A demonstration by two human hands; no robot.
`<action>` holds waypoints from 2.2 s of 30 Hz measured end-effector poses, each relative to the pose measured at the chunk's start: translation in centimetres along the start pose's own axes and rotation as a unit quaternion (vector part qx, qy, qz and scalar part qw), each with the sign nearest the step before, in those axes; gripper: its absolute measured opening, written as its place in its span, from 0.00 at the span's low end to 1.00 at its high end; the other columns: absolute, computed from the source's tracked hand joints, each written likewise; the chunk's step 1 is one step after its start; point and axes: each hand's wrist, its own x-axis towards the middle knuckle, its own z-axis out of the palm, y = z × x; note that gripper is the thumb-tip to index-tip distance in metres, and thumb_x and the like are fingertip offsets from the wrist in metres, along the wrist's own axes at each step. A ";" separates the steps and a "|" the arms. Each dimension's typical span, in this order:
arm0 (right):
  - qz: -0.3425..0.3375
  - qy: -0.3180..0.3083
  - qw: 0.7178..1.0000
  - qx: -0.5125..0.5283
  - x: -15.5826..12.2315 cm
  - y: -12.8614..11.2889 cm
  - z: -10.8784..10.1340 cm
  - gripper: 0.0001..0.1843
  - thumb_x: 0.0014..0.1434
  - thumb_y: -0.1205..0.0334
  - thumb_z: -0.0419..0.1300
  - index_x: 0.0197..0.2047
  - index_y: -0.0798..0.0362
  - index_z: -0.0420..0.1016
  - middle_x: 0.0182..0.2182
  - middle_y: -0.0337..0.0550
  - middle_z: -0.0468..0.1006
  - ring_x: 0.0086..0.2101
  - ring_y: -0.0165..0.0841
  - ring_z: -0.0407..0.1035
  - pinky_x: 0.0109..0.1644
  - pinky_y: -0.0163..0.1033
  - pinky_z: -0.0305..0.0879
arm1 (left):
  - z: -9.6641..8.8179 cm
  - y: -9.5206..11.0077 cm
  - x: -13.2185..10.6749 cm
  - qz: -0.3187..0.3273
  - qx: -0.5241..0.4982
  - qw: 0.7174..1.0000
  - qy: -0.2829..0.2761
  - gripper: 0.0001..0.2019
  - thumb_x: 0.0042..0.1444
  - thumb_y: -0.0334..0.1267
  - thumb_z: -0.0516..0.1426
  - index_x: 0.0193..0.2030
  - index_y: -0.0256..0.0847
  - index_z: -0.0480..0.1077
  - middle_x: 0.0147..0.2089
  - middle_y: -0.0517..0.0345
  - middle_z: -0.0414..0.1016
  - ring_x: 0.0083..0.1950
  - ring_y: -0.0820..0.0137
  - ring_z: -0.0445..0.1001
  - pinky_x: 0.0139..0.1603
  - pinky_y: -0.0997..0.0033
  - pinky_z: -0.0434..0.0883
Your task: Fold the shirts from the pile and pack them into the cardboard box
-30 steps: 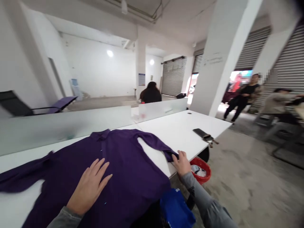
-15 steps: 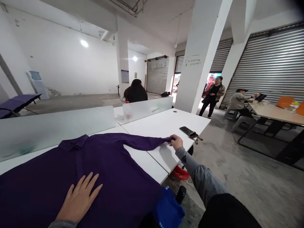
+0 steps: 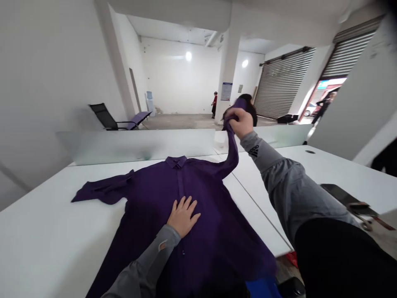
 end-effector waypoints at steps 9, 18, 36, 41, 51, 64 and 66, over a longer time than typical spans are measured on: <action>0.074 -0.148 0.984 0.069 -9.2 -1.4 15.3 0.20 0.57 0.73 0.48 0.49 0.58 0.75 0.50 0.44 0.75 0.47 0.32 0.71 0.53 0.43 0.67 | -0.4 0.2 0.1 -0.004 -0.041 0.999 0.011 0.28 0.64 0.55 0.45 0.67 0.46 0.56 0.71 0.51 0.52 0.71 0.52 0.46 0.68 0.39 0.45; 0.144 -0.252 0.955 -0.061 -21.5 6.6 17.6 0.16 0.58 0.63 0.56 0.49 0.53 0.77 0.55 0.52 0.72 0.56 0.44 0.63 0.61 0.54 0.56 | -1.0 0.1 0.1 0.010 -0.079 0.997 0.011 0.28 0.63 0.56 0.47 0.65 0.46 0.58 0.70 0.50 0.54 0.71 0.51 0.48 0.68 0.38 0.47; 0.133 -0.303 0.927 -0.177 -22.9 7.6 16.6 0.22 0.64 0.50 0.51 0.59 0.43 0.69 0.61 0.41 0.67 0.60 0.41 0.56 0.64 0.50 0.49 | -2.6 -16.9 3.2 -0.071 0.218 0.971 -0.070 0.33 0.55 0.16 0.37 0.66 0.34 0.60 0.65 0.39 0.62 0.63 0.60 0.65 0.62 0.60 0.64; 0.148 -0.287 0.933 -0.162 -22.7 7.5 16.5 0.20 0.65 0.52 0.49 0.56 0.46 0.72 0.58 0.43 0.70 0.59 0.40 0.59 0.64 0.49 0.51 | -3.1 -17.2 3.1 -0.108 0.205 0.967 -0.106 0.29 0.56 0.24 0.45 0.63 0.43 0.64 0.67 0.45 0.59 0.65 0.51 0.61 0.60 0.42 0.62; 0.124 -0.322 0.925 -0.158 -23.0 7.1 16.9 0.29 0.64 0.43 0.48 0.65 0.45 0.61 0.66 0.46 0.58 0.65 0.48 0.46 0.65 0.63 0.41 | -0.7 -14.3 8.1 -0.079 0.153 0.983 0.060 0.23 0.62 0.39 0.45 0.62 0.49 0.65 0.67 0.50 0.61 0.67 0.50 0.56 0.61 0.39 0.58; 0.051 -0.361 0.924 -0.111 -23.0 5.3 17.0 0.34 0.64 0.38 0.42 0.68 0.43 0.54 0.68 0.46 0.53 0.66 0.49 0.42 0.64 0.70 0.34 | 1.0 -15.5 7.4 -0.057 0.198 0.978 0.023 0.23 0.61 0.36 0.45 0.61 0.52 0.67 0.69 0.56 0.57 0.68 0.48 0.54 0.61 0.38 0.57; 0.060 -0.395 0.911 -0.106 -23.2 5.3 17.1 0.35 0.64 0.36 0.40 0.68 0.43 0.55 0.67 0.46 0.54 0.66 0.50 0.44 0.64 0.71 0.35 | 0.9 -15.4 7.3 -0.058 0.186 0.980 0.025 0.23 0.61 0.36 0.45 0.61 0.52 0.67 0.69 0.56 0.57 0.68 0.49 0.54 0.61 0.39 0.57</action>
